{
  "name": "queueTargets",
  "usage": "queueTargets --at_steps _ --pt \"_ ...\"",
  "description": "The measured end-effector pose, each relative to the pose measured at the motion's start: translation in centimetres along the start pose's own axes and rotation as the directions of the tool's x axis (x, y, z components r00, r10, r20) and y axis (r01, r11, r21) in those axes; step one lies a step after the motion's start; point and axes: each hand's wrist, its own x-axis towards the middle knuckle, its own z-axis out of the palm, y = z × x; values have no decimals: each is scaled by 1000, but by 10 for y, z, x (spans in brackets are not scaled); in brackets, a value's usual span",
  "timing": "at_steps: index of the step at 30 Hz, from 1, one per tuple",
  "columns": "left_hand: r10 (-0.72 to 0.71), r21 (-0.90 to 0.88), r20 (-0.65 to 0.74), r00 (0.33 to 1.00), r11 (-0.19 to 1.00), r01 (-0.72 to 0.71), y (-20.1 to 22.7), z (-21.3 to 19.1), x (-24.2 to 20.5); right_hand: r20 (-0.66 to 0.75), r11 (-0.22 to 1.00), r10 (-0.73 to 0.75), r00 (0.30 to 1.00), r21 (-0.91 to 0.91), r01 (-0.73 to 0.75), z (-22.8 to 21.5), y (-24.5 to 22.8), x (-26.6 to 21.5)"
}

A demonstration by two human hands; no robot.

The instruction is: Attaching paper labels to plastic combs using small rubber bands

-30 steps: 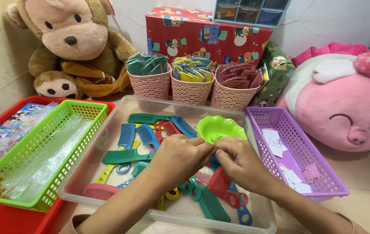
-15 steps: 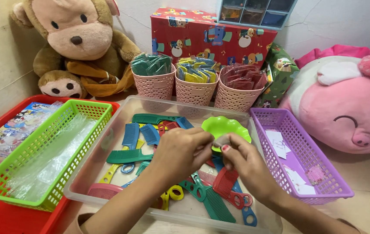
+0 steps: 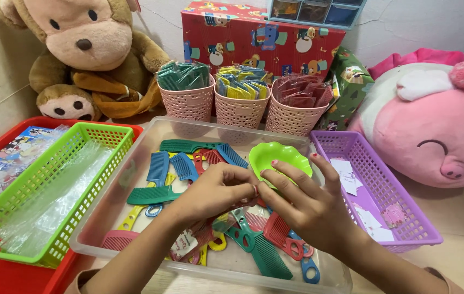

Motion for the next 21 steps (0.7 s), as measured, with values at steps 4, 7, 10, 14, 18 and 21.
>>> queueTargets --at_steps 4,7,10,14,18,21 --pt "-7 -125 100 995 992 20 -15 -6 5 -28 999 -32 999 -13 31 2 -1 -5" --pt "42 -173 181 983 985 -10 -21 -7 6 -79 998 -64 995 -33 61 0 -1 -5" --pt "-13 -147 122 992 989 31 -15 -1 4 -95 995 -76 993 -67 70 1 1 -4" --pt "241 518 -119 963 843 -146 -2 10 -1 -20 998 -35 999 -60 34 7 4 -4" --pt "533 739 -41 845 586 -333 -6 16 -4 120 931 204 971 283 -231 8 10 -1" --pt "583 810 51 811 451 -375 -12 17 -3 374 702 354 857 500 -508 16 14 -9"
